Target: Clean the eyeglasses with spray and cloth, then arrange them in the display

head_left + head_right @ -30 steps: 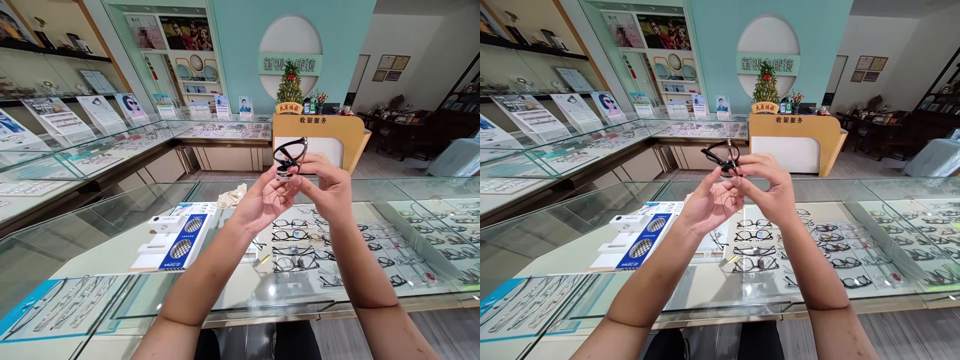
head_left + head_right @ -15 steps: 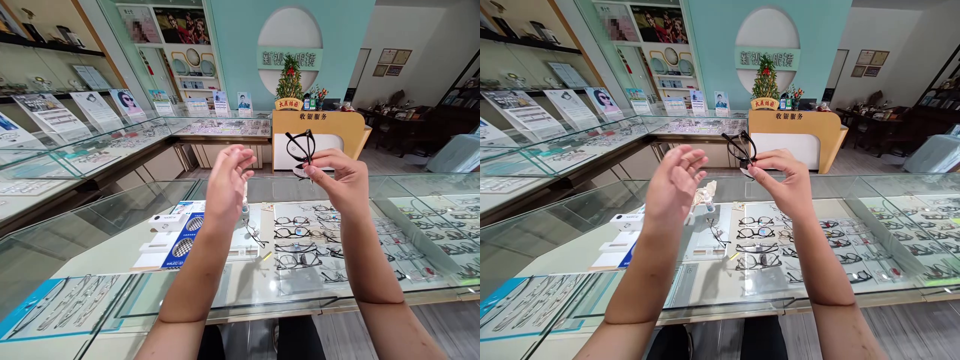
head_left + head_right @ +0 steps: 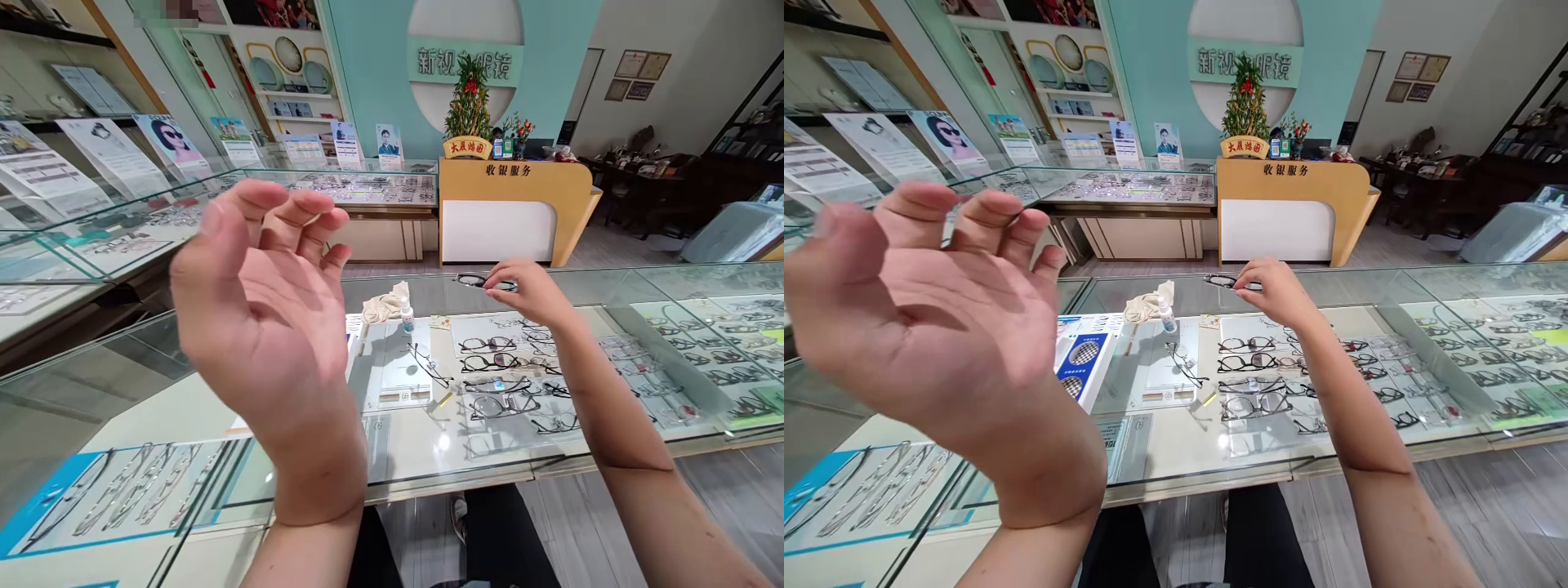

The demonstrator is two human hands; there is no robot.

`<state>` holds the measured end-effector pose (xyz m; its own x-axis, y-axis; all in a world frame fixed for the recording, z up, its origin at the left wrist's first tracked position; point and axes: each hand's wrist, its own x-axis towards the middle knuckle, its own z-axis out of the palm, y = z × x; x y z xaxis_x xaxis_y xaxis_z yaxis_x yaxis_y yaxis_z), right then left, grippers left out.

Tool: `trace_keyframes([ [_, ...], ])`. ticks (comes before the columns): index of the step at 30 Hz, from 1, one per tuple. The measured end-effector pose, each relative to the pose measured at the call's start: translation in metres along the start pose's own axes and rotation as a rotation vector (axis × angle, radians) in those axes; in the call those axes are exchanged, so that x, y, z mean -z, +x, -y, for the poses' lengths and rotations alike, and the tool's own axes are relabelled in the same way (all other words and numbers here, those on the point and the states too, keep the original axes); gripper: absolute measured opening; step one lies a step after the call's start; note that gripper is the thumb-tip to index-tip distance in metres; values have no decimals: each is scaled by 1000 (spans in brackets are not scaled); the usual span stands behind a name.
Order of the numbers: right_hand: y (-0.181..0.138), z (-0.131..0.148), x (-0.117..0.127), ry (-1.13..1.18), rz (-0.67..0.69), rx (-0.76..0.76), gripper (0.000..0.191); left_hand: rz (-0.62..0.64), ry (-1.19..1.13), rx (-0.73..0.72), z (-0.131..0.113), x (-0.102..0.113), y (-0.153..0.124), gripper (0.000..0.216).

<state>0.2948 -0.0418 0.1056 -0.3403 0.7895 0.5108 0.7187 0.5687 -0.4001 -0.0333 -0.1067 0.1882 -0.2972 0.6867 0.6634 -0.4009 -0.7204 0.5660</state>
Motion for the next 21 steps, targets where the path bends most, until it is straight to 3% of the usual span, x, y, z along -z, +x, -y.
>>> trace_keyframes([
  [5, -13, -33, -37, -249, 309, -68, 17, -13, 82, -18, -10, 2, 1, 24],
  [8, -25, -46, -54, -347, 427, -102, 22, 12, 128, -35, -13, 0, -1, 22],
  [15, -40, -63, -70, -381, 556, -150, 25, 109, 120, -53, -15, -5, -7, 10],
  [21, -43, -59, -73, -335, 559, -158, 22, 318, 193, -185, -7, -10, -18, 10],
])
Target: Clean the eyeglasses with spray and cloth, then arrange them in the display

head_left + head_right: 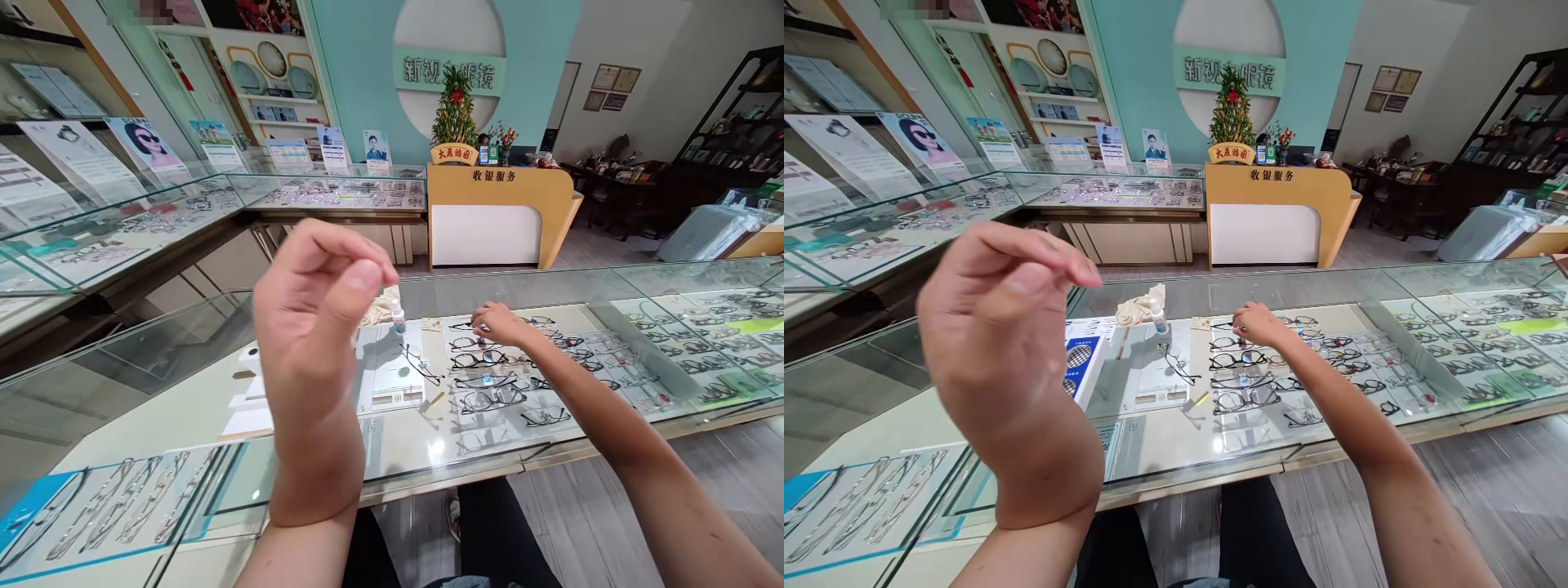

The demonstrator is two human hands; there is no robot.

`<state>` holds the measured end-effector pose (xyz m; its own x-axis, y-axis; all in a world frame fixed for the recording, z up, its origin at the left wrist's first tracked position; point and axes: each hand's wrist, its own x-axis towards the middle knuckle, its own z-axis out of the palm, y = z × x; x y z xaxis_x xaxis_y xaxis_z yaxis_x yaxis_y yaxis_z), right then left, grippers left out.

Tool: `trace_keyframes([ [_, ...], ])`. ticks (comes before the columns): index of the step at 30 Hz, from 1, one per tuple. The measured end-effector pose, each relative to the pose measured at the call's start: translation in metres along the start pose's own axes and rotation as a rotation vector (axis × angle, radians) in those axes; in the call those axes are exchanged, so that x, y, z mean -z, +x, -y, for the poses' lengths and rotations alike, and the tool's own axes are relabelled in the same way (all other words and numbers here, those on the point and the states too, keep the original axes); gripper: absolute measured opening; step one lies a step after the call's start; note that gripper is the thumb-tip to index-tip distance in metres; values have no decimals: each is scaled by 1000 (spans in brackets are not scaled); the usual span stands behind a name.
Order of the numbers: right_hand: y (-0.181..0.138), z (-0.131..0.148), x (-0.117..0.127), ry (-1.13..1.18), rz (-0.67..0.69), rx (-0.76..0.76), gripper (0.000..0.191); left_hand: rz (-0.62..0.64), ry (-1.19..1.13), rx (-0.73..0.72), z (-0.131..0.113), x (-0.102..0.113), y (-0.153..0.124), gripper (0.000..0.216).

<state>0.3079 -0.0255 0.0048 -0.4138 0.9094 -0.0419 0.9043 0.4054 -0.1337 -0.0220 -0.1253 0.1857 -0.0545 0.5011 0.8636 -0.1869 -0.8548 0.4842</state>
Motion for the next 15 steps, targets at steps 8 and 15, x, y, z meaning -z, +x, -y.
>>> trace_keyframes([
  [8, -12, 18, 18, 117, -182, 4, 29, 527, 485, 393, 14, -23, -22, 31],
  [15, -28, 43, 17, 425, -583, 74, 31, 644, 1119, 1128, 101, 1, -96, 45],
])
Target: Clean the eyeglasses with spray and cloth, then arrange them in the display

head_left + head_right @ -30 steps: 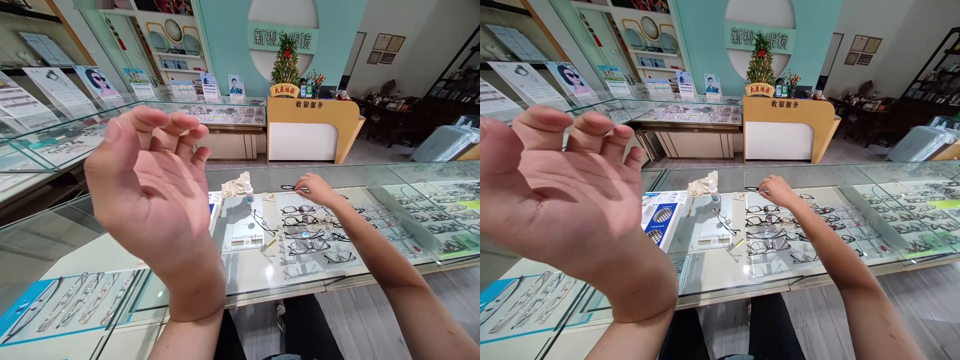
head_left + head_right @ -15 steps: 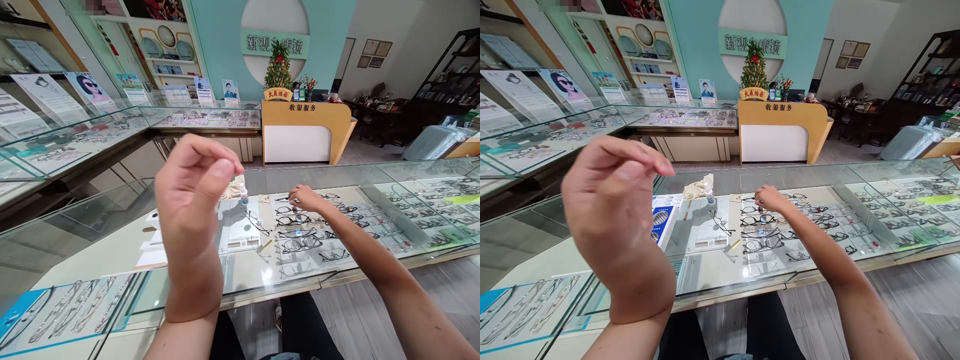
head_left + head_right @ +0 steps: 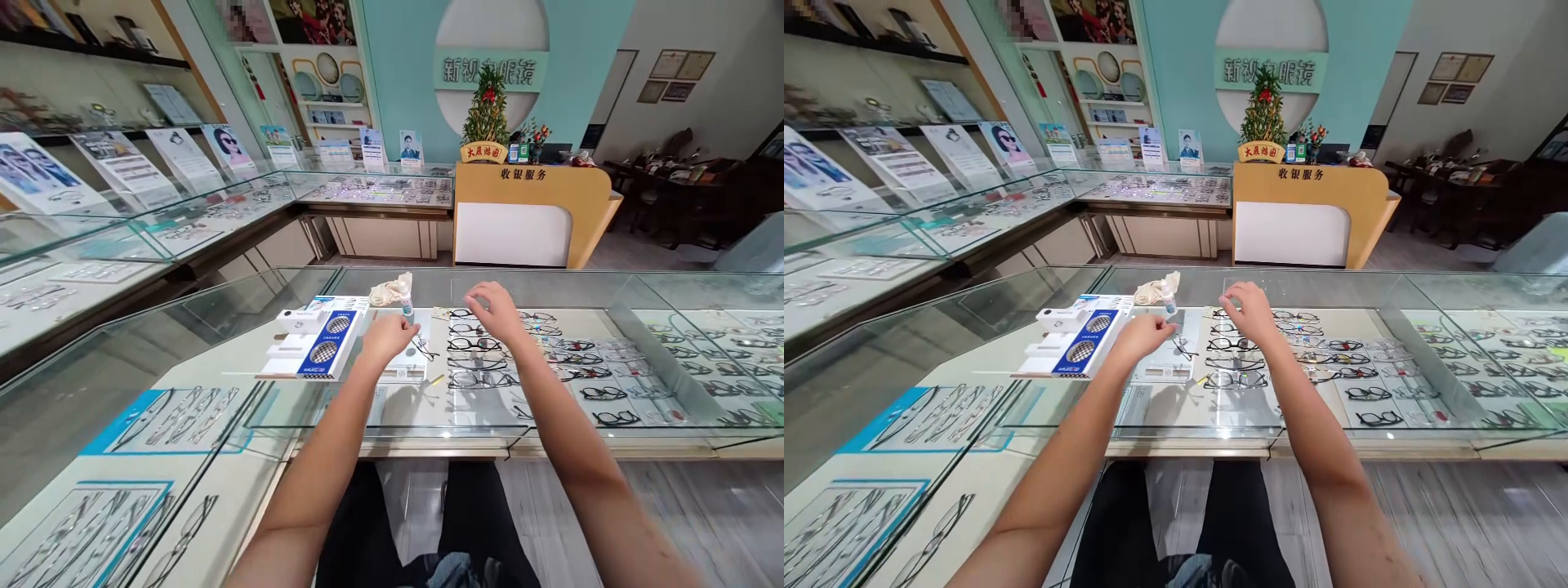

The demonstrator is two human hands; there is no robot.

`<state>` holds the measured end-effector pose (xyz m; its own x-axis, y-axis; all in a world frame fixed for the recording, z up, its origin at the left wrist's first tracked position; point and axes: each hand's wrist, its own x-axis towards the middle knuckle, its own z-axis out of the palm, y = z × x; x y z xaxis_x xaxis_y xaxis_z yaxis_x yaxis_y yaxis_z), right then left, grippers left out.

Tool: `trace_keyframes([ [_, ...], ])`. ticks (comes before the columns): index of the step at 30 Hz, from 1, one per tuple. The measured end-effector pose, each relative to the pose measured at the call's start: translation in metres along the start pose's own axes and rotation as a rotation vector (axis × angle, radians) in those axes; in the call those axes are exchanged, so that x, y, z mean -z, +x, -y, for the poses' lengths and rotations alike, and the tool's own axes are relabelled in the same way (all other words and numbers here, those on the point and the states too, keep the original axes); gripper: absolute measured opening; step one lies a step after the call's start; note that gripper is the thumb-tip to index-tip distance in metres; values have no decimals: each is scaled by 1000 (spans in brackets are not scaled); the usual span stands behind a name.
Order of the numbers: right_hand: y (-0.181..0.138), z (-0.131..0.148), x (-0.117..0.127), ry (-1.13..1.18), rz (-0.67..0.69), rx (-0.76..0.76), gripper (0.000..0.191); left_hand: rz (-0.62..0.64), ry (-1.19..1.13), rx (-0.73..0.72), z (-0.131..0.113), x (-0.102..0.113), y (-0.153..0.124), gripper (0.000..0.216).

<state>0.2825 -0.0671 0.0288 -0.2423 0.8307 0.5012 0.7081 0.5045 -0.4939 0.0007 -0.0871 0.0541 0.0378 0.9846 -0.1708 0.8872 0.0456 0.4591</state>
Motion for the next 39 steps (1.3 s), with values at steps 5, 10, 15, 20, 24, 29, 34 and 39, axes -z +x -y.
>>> trace_keyframes([
  [5, -9, -12, -10, -100, 1, -44, 32, 12, -12, 125, 13, -43, 12, 40],
  [10, -9, -17, -13, -107, 11, -71, 29, -21, -46, 176, 12, -57, 26, 31],
  [15, -9, -12, -17, -61, 13, -50, 27, -65, -86, 155, 24, -52, 25, 26],
  [20, -9, -12, -18, 75, -50, -72, 26, -68, -119, -31, 35, -29, 17, 25],
  [24, -5, -14, -14, 508, -74, -239, 36, -189, -196, -414, 32, -9, 32, 27],
  [29, -1, -11, -10, 880, 90, -476, 66, -451, -134, -949, 15, -8, 61, 36],
  [34, -3, 2, -13, 957, 207, -535, 75, -594, -2, -1138, 0, -33, 65, 40],
  [39, -8, 16, -18, 965, 249, -533, 64, -665, -31, -1229, 0, -55, 55, 33],
])
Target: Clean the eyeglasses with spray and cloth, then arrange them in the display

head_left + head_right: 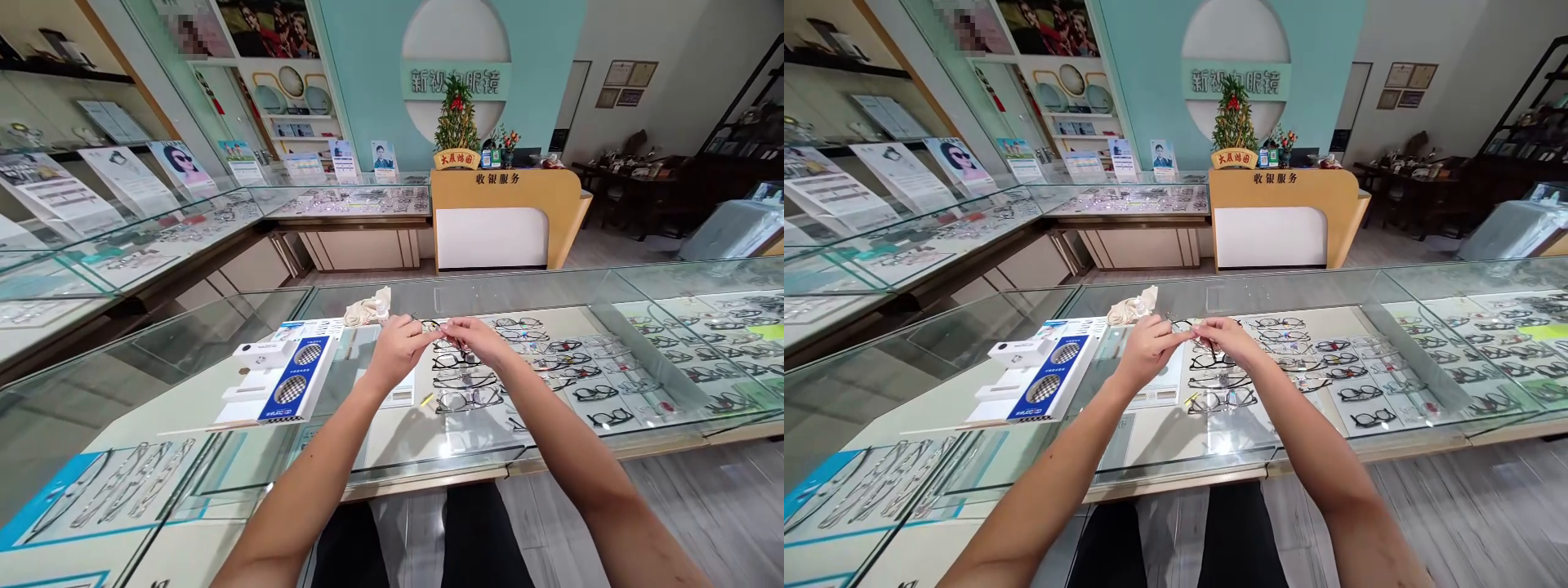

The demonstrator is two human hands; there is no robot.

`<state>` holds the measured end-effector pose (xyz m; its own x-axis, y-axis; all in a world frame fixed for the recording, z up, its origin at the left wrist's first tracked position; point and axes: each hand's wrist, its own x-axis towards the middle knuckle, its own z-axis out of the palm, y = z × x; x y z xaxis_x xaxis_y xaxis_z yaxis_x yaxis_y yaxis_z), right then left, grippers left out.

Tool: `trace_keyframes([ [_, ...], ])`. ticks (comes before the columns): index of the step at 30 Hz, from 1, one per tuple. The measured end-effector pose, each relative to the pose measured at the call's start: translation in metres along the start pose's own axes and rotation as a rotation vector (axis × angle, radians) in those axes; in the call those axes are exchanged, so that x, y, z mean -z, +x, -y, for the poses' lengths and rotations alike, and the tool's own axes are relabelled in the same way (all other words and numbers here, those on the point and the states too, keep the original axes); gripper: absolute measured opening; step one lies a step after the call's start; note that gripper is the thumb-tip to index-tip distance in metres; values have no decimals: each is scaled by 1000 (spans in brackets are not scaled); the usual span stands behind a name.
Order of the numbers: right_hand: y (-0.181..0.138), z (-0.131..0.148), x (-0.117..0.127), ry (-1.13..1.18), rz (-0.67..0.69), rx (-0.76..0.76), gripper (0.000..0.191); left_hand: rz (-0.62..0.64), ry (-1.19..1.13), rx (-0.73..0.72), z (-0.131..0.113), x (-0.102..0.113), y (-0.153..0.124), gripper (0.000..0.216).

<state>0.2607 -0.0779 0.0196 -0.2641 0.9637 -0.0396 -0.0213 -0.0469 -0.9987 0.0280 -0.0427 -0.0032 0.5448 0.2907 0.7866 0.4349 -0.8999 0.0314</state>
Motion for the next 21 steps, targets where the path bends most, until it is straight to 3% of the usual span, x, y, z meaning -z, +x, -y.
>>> trace_keyframes([
  [3, -1, -2, -5, 64, -37, 2, 61, -72, -105, 171, -8, -1, -5, 28],
  [6, 1, -5, -11, 135, -176, 56, 61, -196, -280, 536, -16, 0, -4, 24],
  [9, 1, -7, -18, 165, -295, 111, 58, -192, -494, 803, -20, -1, 0, 30],
  [12, 0, -7, -27, 167, -294, 141, 52, -141, -678, 894, -21, -5, 3, 38],
  [16, -2, -6, -33, 136, -280, 138, 46, -164, -830, 954, -20, -9, 2, 44],
  [21, -4, -5, -29, 48, -252, 143, 46, -187, -925, 939, -16, -11, 0, 45],
])
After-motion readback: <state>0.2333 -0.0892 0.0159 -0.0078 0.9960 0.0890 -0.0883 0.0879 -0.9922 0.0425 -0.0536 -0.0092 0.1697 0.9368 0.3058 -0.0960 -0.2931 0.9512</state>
